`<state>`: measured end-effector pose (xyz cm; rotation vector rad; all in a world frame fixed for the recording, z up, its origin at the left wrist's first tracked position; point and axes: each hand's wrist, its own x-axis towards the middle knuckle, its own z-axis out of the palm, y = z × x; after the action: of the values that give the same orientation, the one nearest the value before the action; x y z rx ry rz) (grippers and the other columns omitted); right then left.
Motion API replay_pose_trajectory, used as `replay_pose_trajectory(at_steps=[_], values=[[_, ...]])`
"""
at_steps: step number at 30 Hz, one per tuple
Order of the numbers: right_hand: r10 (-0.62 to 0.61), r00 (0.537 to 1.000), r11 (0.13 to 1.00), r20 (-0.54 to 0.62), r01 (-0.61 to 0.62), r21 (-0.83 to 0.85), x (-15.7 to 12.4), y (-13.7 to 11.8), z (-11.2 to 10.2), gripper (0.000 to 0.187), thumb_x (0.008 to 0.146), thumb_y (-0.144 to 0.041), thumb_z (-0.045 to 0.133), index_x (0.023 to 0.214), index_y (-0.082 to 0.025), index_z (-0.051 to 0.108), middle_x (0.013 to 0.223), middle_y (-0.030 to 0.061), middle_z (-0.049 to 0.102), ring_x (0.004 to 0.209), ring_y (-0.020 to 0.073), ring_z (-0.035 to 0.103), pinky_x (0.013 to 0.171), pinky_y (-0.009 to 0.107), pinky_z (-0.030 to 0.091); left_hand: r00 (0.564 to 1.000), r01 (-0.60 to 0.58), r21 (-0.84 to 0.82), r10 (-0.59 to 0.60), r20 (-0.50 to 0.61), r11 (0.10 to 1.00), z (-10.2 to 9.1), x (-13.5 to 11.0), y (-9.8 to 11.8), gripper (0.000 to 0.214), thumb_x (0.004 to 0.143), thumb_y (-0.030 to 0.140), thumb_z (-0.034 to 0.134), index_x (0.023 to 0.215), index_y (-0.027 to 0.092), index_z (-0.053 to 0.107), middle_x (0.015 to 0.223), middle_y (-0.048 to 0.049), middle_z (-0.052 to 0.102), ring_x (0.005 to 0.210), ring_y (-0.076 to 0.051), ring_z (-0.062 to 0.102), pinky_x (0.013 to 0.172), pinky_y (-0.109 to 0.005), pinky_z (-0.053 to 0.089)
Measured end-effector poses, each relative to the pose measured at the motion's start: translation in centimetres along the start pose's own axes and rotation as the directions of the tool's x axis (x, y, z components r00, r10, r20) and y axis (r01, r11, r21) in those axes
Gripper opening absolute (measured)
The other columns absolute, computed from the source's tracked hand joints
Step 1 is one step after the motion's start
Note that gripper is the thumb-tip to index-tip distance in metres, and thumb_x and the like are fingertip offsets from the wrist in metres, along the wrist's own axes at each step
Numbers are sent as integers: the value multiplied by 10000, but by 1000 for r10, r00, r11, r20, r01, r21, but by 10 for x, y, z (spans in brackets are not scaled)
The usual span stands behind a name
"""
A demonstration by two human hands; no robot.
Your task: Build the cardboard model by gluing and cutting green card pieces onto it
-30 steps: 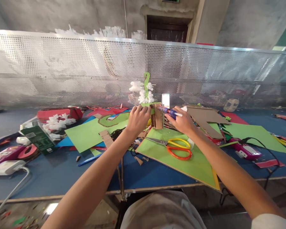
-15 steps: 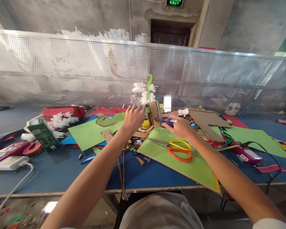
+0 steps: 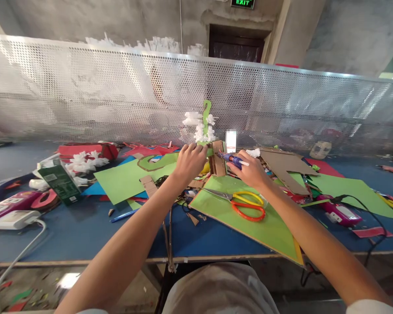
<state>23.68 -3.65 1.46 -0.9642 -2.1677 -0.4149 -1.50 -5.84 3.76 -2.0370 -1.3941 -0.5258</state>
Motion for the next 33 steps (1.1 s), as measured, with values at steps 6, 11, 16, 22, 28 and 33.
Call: replay_pose_trajectory(at_steps=[6,11,16,22,28,33], values=[[-8,999,1000,36,9,-26,-1,-3,-2,412,1079,-529,484,1035,-179,697,969,98,666,795,237,642,657,327,388,999,29,7,-29,-19,1000,-1,0,-4,304,965,250,656,1260,176,658,1188,-146,753,1122,-329,649,932,-437,470],[-20,992,998,123,26,-49,-2,-6,-1,403,1071,-504,512,997,-164,715,982,109,693,778,232,639,655,331,382,995,98,-14,-98,-36,995,-2,-1,-14,274,974,242,632,1238,184,678,1154,-145,763,1121,-324,661,948,-430,464],[-37,976,999,215,38,3,-4,-8,-3,386,1067,-501,527,954,-181,710,1009,105,707,749,220,632,676,339,406,989,145,-15,-145,-25,989,-2,-1,-24,306,984,295,631,1257,167,683,1171,-162,760,1142,-348,666,959,-453,477],[-56,991,993,123,42,111,-4,-6,-5,335,1067,-509,536,1029,-207,677,1070,89,692,840,228,653,711,327,436,989,143,-25,-143,-30,989,-1,-1,-24,323,985,300,627,1271,162,684,1169,-162,763,1150,-351,666,961,-459,491],[-2,999,999,46,0,48,-3,-7,-4,414,1073,-553,489,1114,-189,684,1011,100,664,796,243,644,661,339,419,991,126,-47,-128,-35,991,-4,-1,-17,333,968,258,633,1291,185,675,1193,-149,763,1139,-327,670,953,-433,488],[-12,998,1000,54,12,9,-3,-8,-5,404,1080,-532,478,1106,-190,692,1007,104,668,833,253,662,663,336,415,991,115,-43,-118,-61,992,-5,-1,-17,354,982,270,614,1322,187,664,1210,-154,761,1139,-328,668,960,-445,487]])
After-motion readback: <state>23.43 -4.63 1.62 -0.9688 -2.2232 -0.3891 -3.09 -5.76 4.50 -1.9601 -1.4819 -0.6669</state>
